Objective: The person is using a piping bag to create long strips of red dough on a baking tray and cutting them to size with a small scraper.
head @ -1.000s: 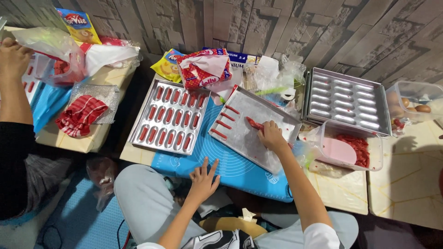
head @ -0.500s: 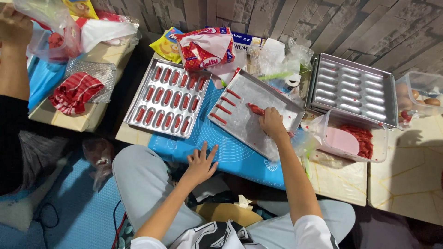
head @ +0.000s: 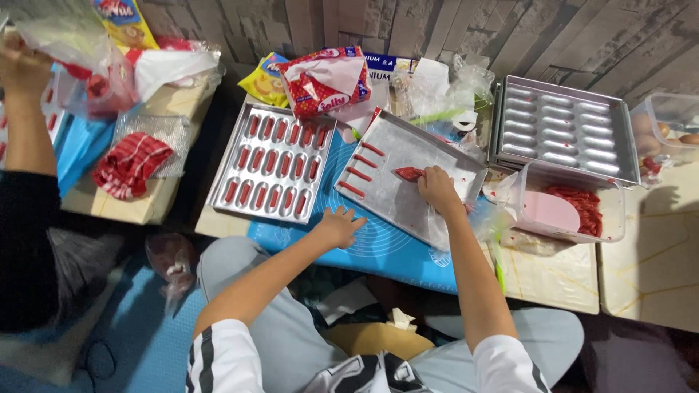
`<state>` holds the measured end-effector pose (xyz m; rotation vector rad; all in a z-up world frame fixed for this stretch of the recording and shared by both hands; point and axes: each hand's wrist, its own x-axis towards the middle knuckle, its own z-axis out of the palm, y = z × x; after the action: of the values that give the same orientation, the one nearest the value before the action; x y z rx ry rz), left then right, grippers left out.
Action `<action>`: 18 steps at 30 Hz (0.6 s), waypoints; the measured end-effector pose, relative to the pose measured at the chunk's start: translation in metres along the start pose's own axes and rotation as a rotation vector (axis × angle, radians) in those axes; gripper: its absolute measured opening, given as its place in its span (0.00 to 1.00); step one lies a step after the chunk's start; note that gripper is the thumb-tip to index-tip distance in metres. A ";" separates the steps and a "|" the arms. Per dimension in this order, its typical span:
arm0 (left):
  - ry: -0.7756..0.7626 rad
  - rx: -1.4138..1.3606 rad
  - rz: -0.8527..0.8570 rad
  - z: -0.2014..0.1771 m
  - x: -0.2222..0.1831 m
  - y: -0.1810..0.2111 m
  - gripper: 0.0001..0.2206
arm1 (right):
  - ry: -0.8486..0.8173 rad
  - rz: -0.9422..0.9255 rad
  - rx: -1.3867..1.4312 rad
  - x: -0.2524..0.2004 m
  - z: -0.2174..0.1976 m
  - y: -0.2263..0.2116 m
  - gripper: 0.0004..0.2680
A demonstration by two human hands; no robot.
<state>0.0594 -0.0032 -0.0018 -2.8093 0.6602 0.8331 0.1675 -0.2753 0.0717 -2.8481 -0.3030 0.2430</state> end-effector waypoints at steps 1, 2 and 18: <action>0.000 0.024 0.014 -0.006 0.003 -0.001 0.29 | 0.014 0.020 0.013 0.001 -0.002 -0.002 0.13; -0.005 0.020 0.041 -0.011 0.006 -0.002 0.29 | 0.009 0.031 0.033 0.002 -0.002 -0.004 0.14; 0.140 0.049 0.199 -0.014 -0.029 0.018 0.29 | 0.078 0.249 0.670 0.006 -0.029 0.017 0.13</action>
<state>0.0365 -0.0118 0.0256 -2.8094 0.9812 0.6436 0.1820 -0.2975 0.0940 -2.2136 0.1353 0.2266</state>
